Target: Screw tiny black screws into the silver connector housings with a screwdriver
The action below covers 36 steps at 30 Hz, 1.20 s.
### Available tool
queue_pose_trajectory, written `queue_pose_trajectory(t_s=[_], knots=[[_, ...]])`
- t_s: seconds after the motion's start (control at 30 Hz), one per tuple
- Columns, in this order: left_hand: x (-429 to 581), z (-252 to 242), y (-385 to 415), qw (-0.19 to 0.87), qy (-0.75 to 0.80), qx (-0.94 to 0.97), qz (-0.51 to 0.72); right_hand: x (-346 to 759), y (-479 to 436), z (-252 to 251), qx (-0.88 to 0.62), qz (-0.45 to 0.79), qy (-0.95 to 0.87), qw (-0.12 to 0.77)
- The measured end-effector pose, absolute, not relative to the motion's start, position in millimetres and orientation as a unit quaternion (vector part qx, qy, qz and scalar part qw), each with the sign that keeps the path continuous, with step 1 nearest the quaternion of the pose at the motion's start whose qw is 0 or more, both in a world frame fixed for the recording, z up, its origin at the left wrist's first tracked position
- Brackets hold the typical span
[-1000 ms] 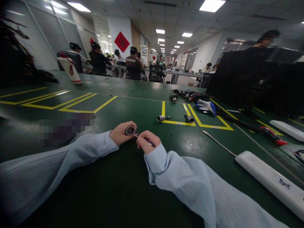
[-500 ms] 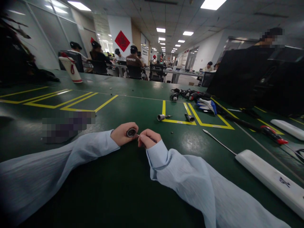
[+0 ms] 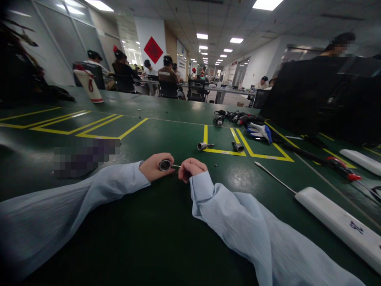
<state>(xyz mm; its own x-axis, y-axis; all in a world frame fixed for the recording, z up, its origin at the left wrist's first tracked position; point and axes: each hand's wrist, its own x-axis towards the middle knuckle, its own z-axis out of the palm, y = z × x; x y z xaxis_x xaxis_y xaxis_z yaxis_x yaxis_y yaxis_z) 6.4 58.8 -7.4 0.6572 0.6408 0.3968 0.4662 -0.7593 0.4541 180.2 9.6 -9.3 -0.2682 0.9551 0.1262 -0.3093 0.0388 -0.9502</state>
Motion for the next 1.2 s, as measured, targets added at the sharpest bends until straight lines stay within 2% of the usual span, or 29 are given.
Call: queue_pose_trajectory(t_s=[0.07,0.17,0.3,0.37,0.47,0.57,0.73,1.2], knots=[[6,-7,59,0.154,0.312,0.896,0.277,177,1,-8,-0.356,0.535,-0.538,0.547],[6,-7,57,0.135,0.306,0.904,0.268,173,-6,-6,-0.381,0.475,-0.581,0.541],[7,-5,55,0.122,0.287,0.917,0.248,180,4,-7,-0.362,0.56,-0.549,0.504],[7,-5,56,0.137,0.284,0.917,0.244,185,15,-10,-0.332,0.641,-0.507,0.471],[7,-6,58,0.165,0.29,0.909,0.251,189,26,-13,-0.314,0.684,-0.49,0.44],[8,-7,59,0.182,0.299,0.898,0.266,187,23,-13,-0.307,0.677,-0.488,0.457],[10,-5,59,0.22,0.322,0.872,0.295,179,4,-13,-0.322,0.574,-0.495,0.567],[8,0,59,0.293,0.343,0.827,0.334,177,18,-22,-0.183,0.683,-0.464,0.534]])
